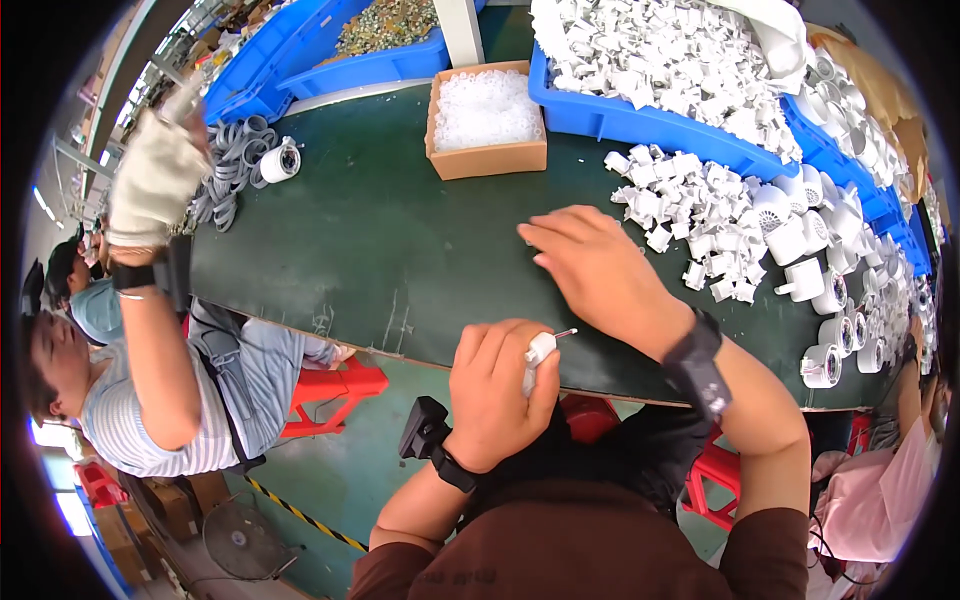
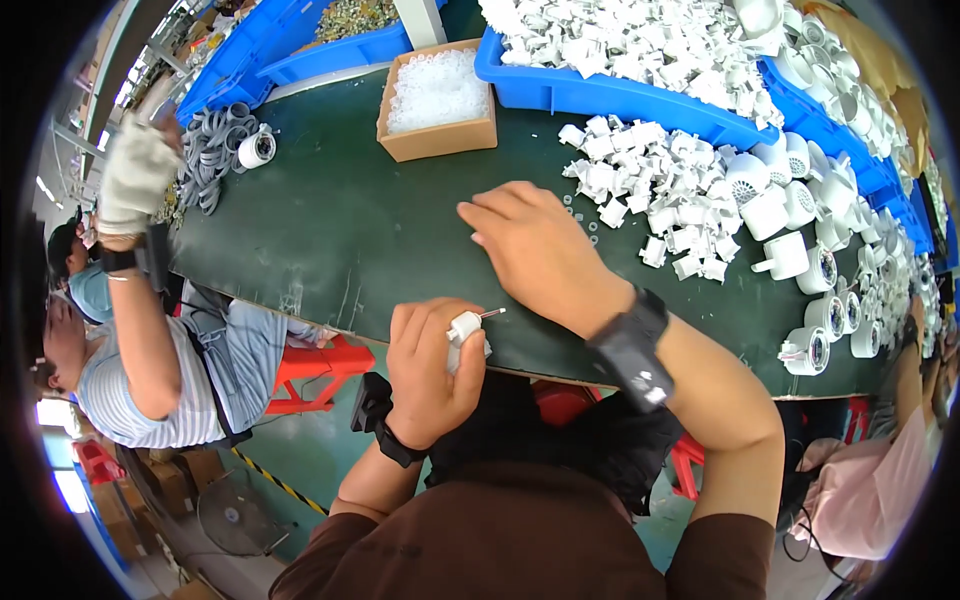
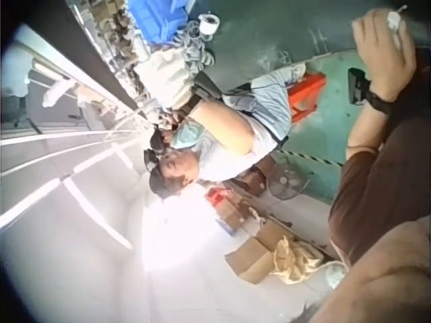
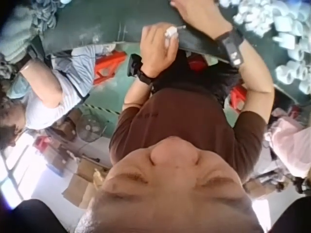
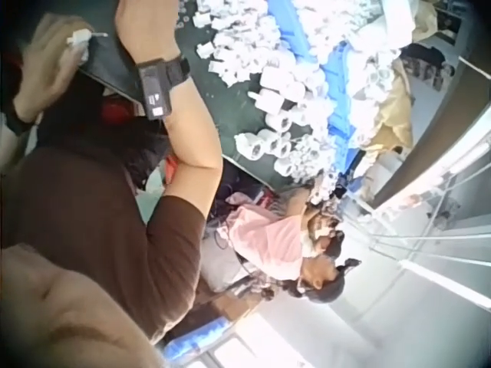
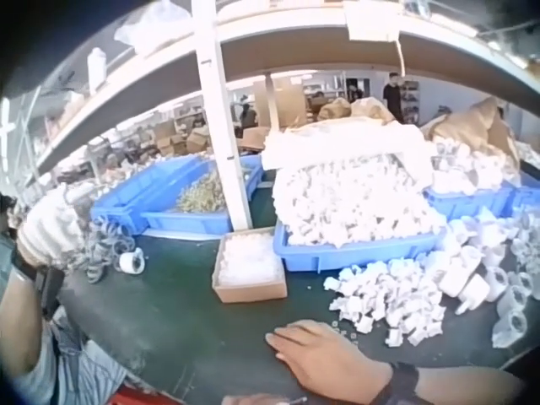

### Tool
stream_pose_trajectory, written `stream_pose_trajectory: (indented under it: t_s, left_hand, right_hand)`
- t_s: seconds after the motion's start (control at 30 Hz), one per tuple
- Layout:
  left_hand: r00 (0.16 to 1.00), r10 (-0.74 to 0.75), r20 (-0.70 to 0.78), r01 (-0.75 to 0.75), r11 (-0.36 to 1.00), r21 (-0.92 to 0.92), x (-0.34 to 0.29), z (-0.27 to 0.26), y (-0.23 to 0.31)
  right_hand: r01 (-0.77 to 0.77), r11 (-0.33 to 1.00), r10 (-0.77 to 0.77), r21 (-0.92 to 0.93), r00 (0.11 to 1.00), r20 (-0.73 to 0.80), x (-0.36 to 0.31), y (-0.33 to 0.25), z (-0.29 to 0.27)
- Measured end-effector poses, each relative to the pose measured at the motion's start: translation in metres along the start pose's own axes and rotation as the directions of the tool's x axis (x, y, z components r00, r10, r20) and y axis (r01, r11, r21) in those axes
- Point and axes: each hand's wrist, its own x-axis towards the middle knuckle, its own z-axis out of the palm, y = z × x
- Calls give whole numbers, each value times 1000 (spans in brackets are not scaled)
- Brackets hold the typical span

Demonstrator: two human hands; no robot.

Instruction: Assembling small electronic LED bulb components at a factory workbench.

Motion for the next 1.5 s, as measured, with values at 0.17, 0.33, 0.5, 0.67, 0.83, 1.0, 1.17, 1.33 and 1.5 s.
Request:
stream_pose_trajectory:
  t_s: [0.17, 0.33, 0.5, 0.67, 0.83, 1.0, 1.17, 1.33, 1.5]
  left_hand:
    - [999, -17, -31, 16, 1000, -18, -4, -1, -2]
    - [999, 35, -8, -36, 999, -27, -2, -3, -4]
    - [1000, -7, -17, 5, 995, -98, 1, 3, 3]
    - [997, 33, 66, -26, 994, -110, 6, 5, 9]
    - [990, 62, 131, -55, 997, -57, 12, 8, 15]
    - [985, 81, 150, -77, 996, -36, 14, 13, 15]
    - [986, 76, 147, -73, 997, -24, 12, 13, 12]
    - [986, 103, 128, -93, 992, -81, 9, 15, 9]
    - [996, 81, 43, -77, 993, -91, 3, 19, 10]
  right_hand:
    - [47, 996, -26, -76, 966, 257, -3, 1, 7]
    - [23, 999, -6, -48, 945, 327, -18, 1, -16]
    - [-353, 864, 328, 360, 936, 131, -31, -1, -35]
    - [-647, 452, 654, 615, 709, 264, -56, -19, -66]
    - [-662, 114, 702, 740, 581, 412, -80, -57, -75]
    - [-568, 315, 655, 761, 710, 259, -93, -61, -52]
    - [-560, 181, 614, 808, 707, 352, -88, -58, -43]
    - [-625, 29, 577, 780, 648, 497, -79, -54, -50]
    - [-665, -50, 613, 745, 568, 549, -74, -63, -43]
